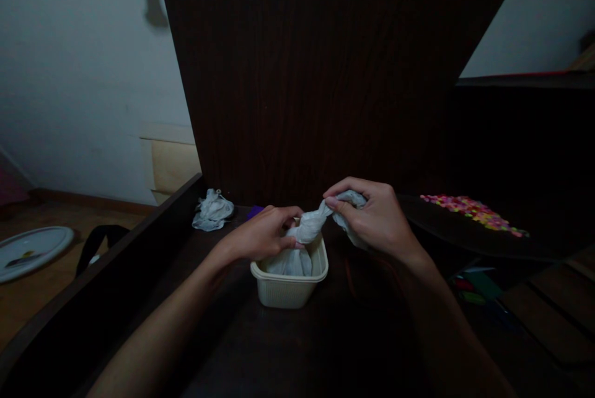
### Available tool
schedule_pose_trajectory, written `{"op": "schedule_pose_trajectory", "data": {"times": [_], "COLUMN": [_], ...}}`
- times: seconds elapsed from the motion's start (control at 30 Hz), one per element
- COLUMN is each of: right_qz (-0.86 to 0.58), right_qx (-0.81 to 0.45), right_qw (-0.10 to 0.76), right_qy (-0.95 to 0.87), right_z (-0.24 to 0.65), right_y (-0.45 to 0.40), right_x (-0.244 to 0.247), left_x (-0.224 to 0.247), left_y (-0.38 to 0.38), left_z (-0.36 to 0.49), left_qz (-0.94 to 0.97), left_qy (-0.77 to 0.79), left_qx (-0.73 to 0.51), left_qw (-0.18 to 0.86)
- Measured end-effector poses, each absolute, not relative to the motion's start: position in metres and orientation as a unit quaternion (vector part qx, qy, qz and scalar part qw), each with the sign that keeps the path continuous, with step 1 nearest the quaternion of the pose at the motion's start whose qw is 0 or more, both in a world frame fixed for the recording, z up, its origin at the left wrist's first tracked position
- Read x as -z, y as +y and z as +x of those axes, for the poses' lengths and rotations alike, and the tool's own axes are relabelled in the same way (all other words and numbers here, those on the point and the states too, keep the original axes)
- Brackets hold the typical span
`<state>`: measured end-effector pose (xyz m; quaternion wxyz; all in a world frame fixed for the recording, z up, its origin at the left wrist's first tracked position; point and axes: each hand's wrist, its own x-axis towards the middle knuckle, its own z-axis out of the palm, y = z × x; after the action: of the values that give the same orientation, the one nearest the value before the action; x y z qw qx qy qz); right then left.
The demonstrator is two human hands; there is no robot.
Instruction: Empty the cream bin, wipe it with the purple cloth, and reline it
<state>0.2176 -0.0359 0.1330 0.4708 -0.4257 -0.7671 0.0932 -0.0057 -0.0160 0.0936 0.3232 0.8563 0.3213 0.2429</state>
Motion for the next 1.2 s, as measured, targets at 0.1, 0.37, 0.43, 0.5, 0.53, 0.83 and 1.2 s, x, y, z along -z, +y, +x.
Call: {"op": "schedule_pose_trajectory", "data": {"times": [0.1, 0.37, 0.43, 0.5, 0.53, 0.83, 1.2], "right_qz": [-0.427, -0.410, -0.406, -0.403, -0.403, -0.396, -0.383], "right_qx": [-0.104, -0.132, -0.130, -0.125, -0.121, -0.103, -0.109], "right_qw": [0.470, 0.468, 0.469, 0.471, 0.474, 0.482, 0.490], "right_qy": [-0.765, -0.771, -0.773, -0.774, -0.774, -0.775, -0.776], "right_z": [0.217, 0.205, 0.203, 0.204, 0.204, 0.211, 0.210], "right_y": [-0.035, -0.039, -0.040, -0.039, -0.039, -0.036, -0.036], "right_x": [-0.134, -0.134, -0.134, -0.135, -0.135, -0.136, -0.131], "left_x": [-0.091, -0.100, -0.099, -0.096, -0.094, -0.092, -0.101], "left_y": [-0.015, -0.027, -0.025, -0.022, -0.020, -0.017, -0.025], "left_z": [-0.007, -0.003, -0.001, -0.001, -0.001, -0.005, 0.000], "left_qz": [0.853, 0.837, 0.837, 0.841, 0.844, 0.867, 0.832], "left_qy": [0.319, 0.288, 0.280, 0.274, 0.270, 0.281, 0.296], "left_qx": [-0.271, -0.324, -0.327, -0.320, -0.313, -0.275, -0.305], "left_qw": [0.313, 0.334, 0.337, 0.341, 0.341, 0.305, 0.356]}}
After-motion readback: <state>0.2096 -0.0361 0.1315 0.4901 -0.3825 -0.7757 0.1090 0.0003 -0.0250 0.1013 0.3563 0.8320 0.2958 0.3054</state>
